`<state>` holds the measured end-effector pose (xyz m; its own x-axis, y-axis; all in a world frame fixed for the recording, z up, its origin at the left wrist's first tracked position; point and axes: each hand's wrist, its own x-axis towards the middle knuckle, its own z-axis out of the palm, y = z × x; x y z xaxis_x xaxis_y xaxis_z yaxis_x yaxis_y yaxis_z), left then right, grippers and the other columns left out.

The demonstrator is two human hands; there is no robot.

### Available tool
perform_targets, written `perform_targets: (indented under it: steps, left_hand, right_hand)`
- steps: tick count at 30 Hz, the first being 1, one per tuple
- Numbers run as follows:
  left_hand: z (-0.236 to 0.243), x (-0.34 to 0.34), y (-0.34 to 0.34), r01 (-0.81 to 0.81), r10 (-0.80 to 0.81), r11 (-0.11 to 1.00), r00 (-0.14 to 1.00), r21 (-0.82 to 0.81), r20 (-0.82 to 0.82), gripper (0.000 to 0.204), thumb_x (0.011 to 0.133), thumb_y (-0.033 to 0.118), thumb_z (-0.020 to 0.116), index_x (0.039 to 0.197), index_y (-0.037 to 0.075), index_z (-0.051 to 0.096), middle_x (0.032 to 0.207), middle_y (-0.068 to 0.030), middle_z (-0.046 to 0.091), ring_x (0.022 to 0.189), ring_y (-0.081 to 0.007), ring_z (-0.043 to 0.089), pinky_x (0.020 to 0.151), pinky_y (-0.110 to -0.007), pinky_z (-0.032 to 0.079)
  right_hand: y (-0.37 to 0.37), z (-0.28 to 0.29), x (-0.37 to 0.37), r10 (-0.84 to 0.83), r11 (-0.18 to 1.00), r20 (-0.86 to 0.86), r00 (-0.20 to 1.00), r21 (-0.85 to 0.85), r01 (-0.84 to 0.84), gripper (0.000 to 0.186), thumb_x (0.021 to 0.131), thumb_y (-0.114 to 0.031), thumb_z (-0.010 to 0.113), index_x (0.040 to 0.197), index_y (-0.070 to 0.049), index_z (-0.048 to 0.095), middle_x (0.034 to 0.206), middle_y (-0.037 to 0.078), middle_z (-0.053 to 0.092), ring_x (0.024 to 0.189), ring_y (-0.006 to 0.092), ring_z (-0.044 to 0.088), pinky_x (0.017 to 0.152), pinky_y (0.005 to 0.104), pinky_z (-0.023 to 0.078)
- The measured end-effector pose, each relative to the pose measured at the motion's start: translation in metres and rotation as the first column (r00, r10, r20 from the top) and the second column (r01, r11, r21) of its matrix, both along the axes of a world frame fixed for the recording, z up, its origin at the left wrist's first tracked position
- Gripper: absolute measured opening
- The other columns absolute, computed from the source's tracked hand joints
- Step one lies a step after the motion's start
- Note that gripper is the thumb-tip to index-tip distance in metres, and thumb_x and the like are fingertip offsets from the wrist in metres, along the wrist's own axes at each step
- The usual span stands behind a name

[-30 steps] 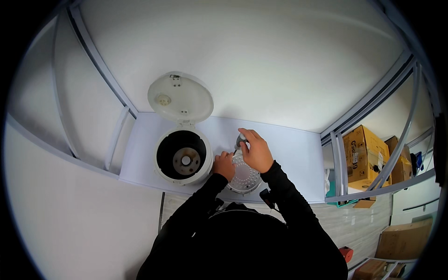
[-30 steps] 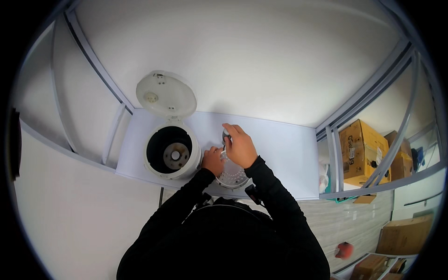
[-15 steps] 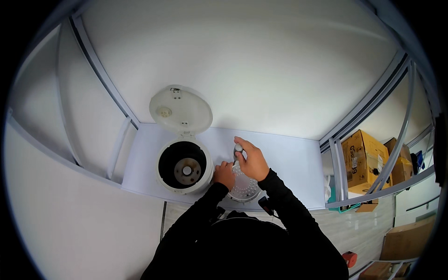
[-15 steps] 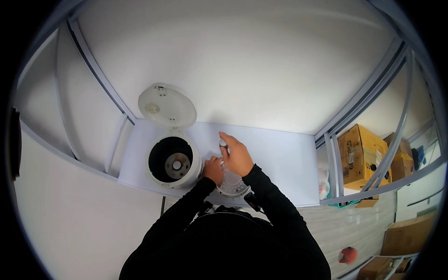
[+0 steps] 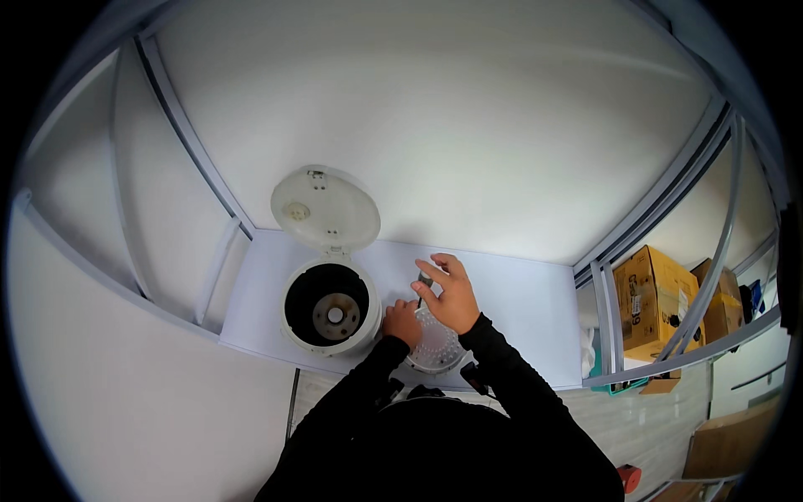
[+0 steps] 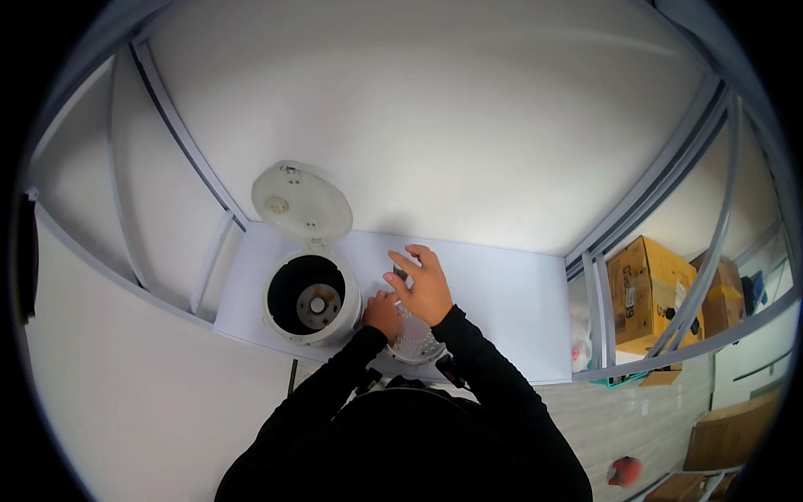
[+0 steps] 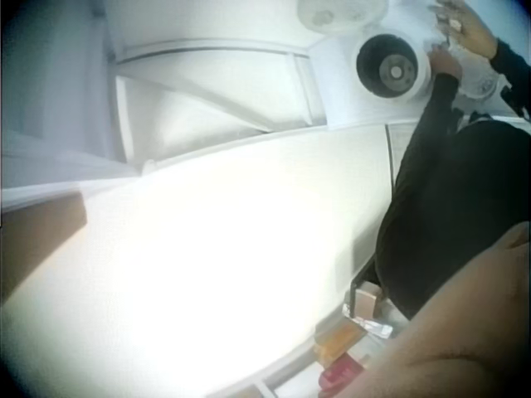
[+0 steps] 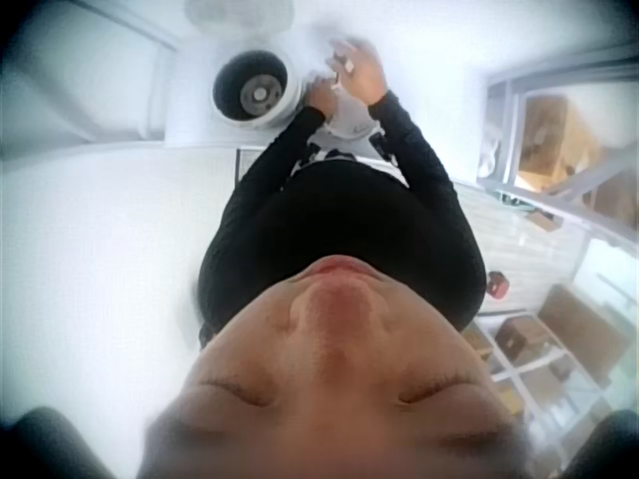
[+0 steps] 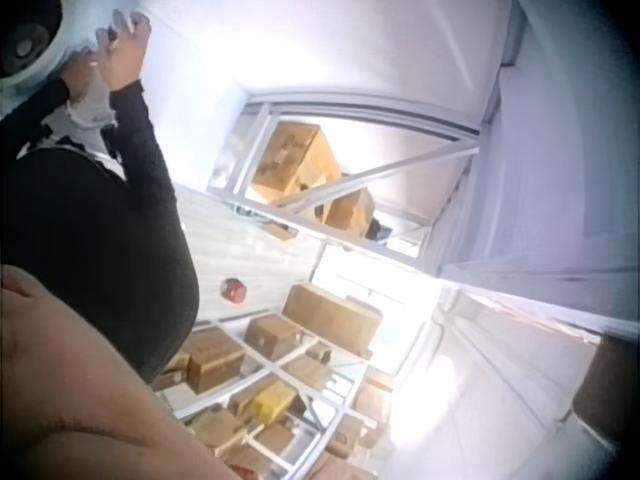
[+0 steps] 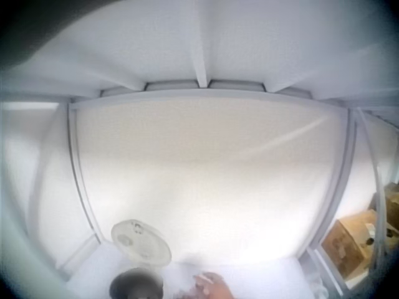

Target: The person uses a screwdriver to remove screws from a white circular lid, then places the lid on a white cylindrical appliance. They continue to remove screws from the lid and place them on the table. The person then uses the screwdriver to remove screws from the appliance itself.

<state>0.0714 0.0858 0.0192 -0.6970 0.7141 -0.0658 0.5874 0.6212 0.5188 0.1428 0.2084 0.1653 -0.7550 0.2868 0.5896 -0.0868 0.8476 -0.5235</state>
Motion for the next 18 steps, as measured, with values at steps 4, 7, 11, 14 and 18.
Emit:
perform_targets:
  steps: [4, 7, 11, 14, 18]
  left_hand:
    - [-0.003, 0.003, 0.001, -0.05, 0.051, 0.998, 0.998, 0.045, -0.023, 0.049, 0.084, 0.02, 0.071, 0.132, 0.016, 0.063, 0.124, -0.0139, 0.059, 0.117, -0.0398, 0.055, 0.095, -0.052, 0.051]
    - [-0.003, 0.003, 0.004, -0.068, 0.069, 0.997, 0.997, 0.046, -0.028, 0.045, 0.085, 0.018, 0.067, 0.13, 0.016, 0.063, 0.123, -0.0145, 0.059, 0.117, -0.0404, 0.054, 0.096, -0.052, 0.05]
    - [-0.001, 0.0, 0.006, -0.077, 0.078, 0.997, 0.997, 0.007, -0.018, 0.043, 0.084, 0.016, 0.064, 0.127, 0.016, 0.064, 0.123, -0.0146, 0.059, 0.117, -0.0411, 0.054, 0.097, -0.052, 0.049]
    - [0.002, -0.003, 0.009, -0.056, 0.056, 0.998, 0.998, -0.043, 0.007, 0.041, 0.085, 0.016, 0.064, 0.126, 0.016, 0.066, 0.124, -0.0137, 0.059, 0.118, -0.0405, 0.054, 0.098, -0.052, 0.048]
    - [0.005, -0.004, 0.012, -0.083, 0.085, 0.996, 0.994, -0.031, 0.066, 0.037, 0.085, 0.015, 0.064, 0.122, 0.016, 0.067, 0.124, -0.0123, 0.059, 0.119, -0.0395, 0.054, 0.099, -0.052, 0.048]
  right_hand:
    - [0.003, 0.005, 0.001, 0.076, 0.978, 0.09, 0.993, -0.201, -0.056, 0.04, 0.092, -0.007, 0.073, 0.132, -0.008, 0.069, 0.122, 0.02, 0.068, 0.106, 0.0383, 0.068, 0.09, 0.04, 0.056]
    - [0.003, 0.0, -0.002, 0.098, 0.968, 0.0, 0.995, -0.234, -0.095, 0.039, 0.091, -0.008, 0.075, 0.129, -0.009, 0.071, 0.117, 0.017, 0.068, 0.104, 0.0357, 0.067, 0.088, 0.0396, 0.056]
    - [0.002, 0.014, -0.004, 0.051, 0.99, -0.088, 0.995, 0.137, -0.039, 0.04, 0.09, -0.003, 0.072, 0.13, -0.005, 0.069, 0.119, 0.019, 0.068, 0.106, 0.038, 0.067, 0.09, 0.0401, 0.055]
    - [0.009, 0.01, 0.001, 0.131, 0.987, 0.2, 0.971, -0.116, -0.109, 0.039, 0.091, -0.004, 0.07, 0.129, -0.005, 0.069, 0.125, 0.021, 0.066, 0.11, 0.0401, 0.066, 0.094, 0.0417, 0.054]
    - [0.006, 0.005, -0.005, 0.224, 0.946, -0.053, 0.973, -0.229, -0.23, 0.035, 0.088, -0.006, 0.074, 0.123, -0.008, 0.073, 0.113, 0.017, 0.066, 0.103, 0.0357, 0.065, 0.09, 0.0394, 0.055]
